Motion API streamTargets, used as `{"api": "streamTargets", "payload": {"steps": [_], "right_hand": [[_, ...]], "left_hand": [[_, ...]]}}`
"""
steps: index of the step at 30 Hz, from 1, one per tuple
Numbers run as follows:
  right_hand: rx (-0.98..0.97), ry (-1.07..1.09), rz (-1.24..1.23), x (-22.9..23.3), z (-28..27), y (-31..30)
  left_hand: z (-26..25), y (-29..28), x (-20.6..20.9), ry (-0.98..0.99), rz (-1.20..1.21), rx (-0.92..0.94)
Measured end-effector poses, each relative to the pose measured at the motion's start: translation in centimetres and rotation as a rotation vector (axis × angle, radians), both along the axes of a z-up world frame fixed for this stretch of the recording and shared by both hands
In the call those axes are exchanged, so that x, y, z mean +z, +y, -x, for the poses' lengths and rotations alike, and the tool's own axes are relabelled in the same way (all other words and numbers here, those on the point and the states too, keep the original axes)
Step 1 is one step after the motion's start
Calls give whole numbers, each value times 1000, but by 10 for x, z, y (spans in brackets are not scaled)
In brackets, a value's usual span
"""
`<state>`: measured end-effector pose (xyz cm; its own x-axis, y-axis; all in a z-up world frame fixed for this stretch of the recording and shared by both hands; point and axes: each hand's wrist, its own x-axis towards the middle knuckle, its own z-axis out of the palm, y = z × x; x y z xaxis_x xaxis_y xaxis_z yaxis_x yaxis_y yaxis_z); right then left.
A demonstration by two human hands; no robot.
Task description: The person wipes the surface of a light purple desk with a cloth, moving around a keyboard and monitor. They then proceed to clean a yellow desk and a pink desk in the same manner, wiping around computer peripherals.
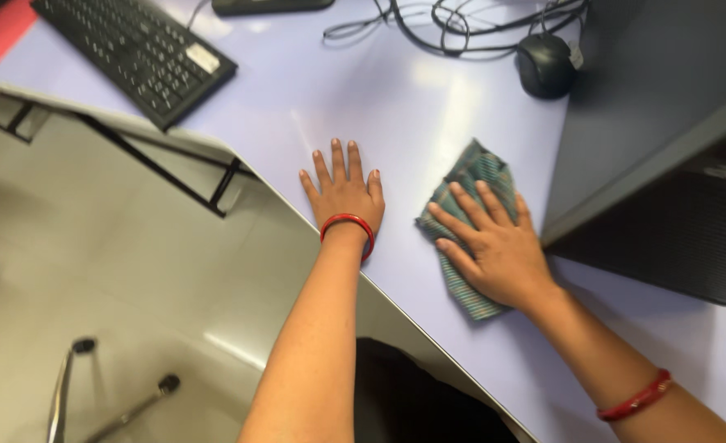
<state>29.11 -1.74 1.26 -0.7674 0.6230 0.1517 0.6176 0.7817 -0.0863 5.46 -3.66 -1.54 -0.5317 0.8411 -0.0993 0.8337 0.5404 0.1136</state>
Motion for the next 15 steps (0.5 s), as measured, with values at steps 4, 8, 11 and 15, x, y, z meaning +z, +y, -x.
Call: {"api": "streamTargets", "payload": {"steps": [4, 8, 11, 15], "right_hand": [[250, 54, 57, 4, -24, -25], [367, 55, 111, 19, -69, -39], [320, 46, 65, 23, -79, -47], [490, 96, 94, 20, -70, -59]], "left_hand": [[-16, -10, 9, 1, -19, 37], [-23, -14, 14, 17, -37, 54], [-23, -13, 17, -1, -5, 57], [-22, -12, 20, 0, -37, 66]]}}
